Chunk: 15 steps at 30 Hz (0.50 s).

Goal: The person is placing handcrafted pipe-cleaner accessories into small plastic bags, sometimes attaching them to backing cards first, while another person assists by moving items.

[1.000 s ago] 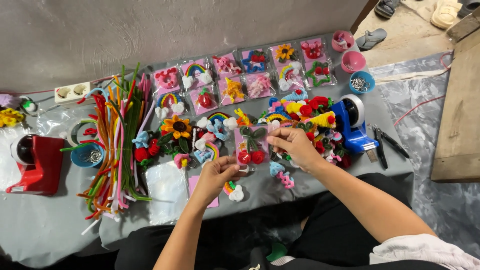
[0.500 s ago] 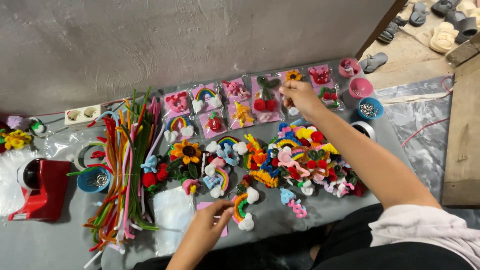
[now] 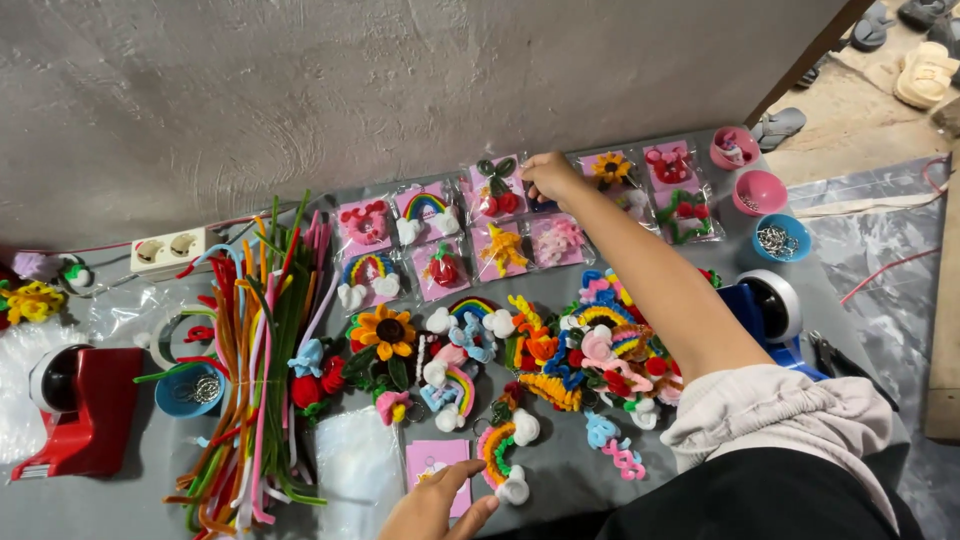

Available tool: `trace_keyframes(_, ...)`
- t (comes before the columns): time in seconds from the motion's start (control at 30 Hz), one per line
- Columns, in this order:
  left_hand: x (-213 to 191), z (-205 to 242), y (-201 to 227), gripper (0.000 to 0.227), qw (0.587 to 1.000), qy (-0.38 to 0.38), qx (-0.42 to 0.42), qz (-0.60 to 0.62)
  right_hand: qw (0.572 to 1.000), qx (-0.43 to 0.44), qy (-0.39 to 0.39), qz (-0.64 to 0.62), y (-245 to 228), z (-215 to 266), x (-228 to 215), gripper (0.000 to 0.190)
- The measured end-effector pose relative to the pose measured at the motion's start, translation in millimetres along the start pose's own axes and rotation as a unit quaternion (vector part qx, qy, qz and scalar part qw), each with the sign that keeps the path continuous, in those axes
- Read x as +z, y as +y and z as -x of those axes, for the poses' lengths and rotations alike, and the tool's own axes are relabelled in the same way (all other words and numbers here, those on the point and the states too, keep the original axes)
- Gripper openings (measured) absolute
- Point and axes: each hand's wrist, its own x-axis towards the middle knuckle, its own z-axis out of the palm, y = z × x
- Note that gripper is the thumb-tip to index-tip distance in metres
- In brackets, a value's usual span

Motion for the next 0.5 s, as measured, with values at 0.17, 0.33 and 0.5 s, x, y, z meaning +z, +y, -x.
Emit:
trace_keyframes(0.17, 3, -2, -2, 0.060, 1.000, -0.009, -0.007, -0.006, 0.999, -0.018, -0.004, 0.027, 9, -8, 7, 0.015)
trace_keyframes(0.33, 2, -3, 1, 0.062, 1.000, -0.023, -0.009, -0.013, 0.997, -0.034, -0.007, 0.065, 17, -11, 10, 0.014)
trace_keyframes(0.5, 3, -3, 0, 0.062, 1.000, -0.022, -0.002, -0.016, 0.994, -0.053, -0.003, 0.092, 31, -25, 15, 0.015)
